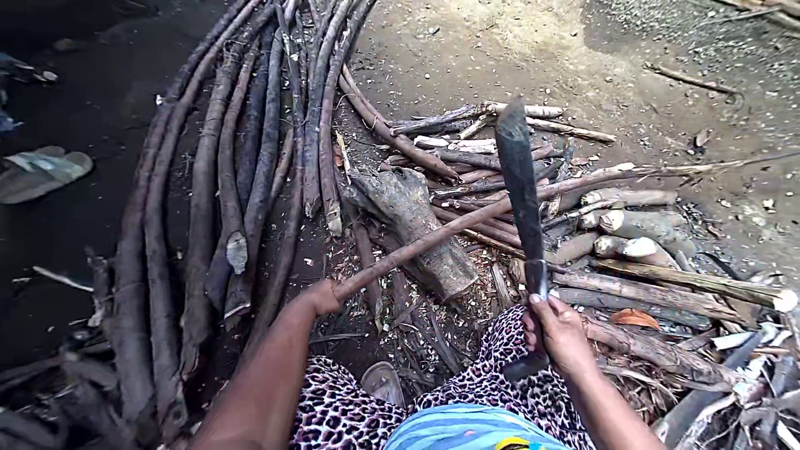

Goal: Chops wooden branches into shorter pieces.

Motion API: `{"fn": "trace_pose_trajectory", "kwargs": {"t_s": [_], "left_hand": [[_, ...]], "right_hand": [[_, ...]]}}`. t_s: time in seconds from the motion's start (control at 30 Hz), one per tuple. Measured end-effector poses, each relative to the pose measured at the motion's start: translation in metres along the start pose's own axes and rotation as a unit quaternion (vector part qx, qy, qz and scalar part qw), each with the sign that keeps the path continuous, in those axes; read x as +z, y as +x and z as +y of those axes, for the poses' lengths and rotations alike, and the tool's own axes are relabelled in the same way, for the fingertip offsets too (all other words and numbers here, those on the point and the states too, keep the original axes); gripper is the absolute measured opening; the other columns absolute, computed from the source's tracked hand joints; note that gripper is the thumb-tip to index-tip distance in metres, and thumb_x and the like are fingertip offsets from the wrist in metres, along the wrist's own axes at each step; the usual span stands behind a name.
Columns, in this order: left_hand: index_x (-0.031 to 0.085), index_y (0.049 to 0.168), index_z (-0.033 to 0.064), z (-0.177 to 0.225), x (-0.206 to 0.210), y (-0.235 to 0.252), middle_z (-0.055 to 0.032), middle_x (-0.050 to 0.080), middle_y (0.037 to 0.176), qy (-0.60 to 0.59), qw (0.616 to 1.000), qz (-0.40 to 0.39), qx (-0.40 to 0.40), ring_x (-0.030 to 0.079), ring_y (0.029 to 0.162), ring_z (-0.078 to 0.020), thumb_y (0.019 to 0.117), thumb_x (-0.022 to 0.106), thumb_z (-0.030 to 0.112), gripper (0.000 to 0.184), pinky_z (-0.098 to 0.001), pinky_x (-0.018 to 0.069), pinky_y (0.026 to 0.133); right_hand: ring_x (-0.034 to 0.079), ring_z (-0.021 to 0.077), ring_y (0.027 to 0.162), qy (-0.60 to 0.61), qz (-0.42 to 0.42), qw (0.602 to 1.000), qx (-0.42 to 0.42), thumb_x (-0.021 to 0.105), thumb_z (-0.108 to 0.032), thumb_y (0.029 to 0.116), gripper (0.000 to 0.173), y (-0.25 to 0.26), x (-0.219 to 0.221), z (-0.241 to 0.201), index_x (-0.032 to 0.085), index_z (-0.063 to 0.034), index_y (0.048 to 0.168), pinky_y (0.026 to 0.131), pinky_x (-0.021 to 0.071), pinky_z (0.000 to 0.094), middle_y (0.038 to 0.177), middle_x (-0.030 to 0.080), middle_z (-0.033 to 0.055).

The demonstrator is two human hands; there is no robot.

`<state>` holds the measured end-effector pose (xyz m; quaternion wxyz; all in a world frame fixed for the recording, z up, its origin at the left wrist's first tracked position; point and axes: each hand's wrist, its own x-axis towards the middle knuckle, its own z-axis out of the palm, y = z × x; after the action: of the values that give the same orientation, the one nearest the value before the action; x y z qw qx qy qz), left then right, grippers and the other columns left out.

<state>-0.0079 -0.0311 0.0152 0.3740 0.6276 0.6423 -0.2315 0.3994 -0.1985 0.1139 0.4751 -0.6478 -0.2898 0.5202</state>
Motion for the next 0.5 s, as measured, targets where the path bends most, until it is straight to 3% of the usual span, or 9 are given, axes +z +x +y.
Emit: {"fn": "trace_pose_trajectory", "kwargs": {"t_s": [0.13,0.23,0.4,0.5], "left_hand": [[0.059,0.129,-0.0113,-0.021,-0.01,0.013,-0.0351,0.06,0.13,-0.01,0.999,-0.008,-0.044,0.058,0.126,-0.0496,0.092,0.075,0.009,0.045,-0.0665,0.0432,0.106],[0.059,0.132,-0.0092,-0.04,-0.013,0.023,-0.0335,0.061,0.132,0.015,0.998,-0.011,-0.065,0.058,0.127,-0.0482,0.0915,0.075,0.008,0.047,-0.0653,0.043,0.106],[0.058,0.131,-0.0087,-0.015,-0.016,0.023,-0.031,0.062,0.127,0.012,0.997,-0.057,-0.06,0.061,0.118,-0.0431,0.0883,0.076,0.005,0.048,-0.062,0.0467,0.099],[0.059,0.127,-0.0068,-0.012,-0.013,0.019,-0.0247,0.064,0.116,-0.029,0.995,-0.076,-0.061,0.063,0.102,-0.0333,0.0867,0.075,-0.001,0.044,-0.0525,0.0508,0.089]], "right_hand": [[0.055,0.0061,0.047,-0.034,-0.015,0.998,-0.042,0.044,-0.011,0.1093,0.018,0.017,0.048,0.012,0.056,0.0022,0.11,0.047,0.0527,0.0221,0.064,0.056,-0.0024],[0.052,0.0072,0.044,-0.051,-0.036,0.998,0.01,0.046,-0.012,0.11,0.017,0.021,0.068,0.034,0.054,0.0024,0.113,0.044,0.051,0.0235,0.063,0.054,-0.0007],[0.047,0.0089,0.042,-0.079,-0.064,0.985,0.137,0.048,-0.016,0.1102,0.019,0.021,0.072,0.083,0.056,0.0013,0.111,0.041,0.0467,0.025,0.061,0.05,0.0007],[0.047,0.0094,0.042,-0.103,-0.057,0.981,0.155,0.051,-0.016,0.1092,0.019,0.023,0.07,0.083,0.056,0.0011,0.112,0.042,0.0462,0.0253,0.061,0.049,0.0011]]}}
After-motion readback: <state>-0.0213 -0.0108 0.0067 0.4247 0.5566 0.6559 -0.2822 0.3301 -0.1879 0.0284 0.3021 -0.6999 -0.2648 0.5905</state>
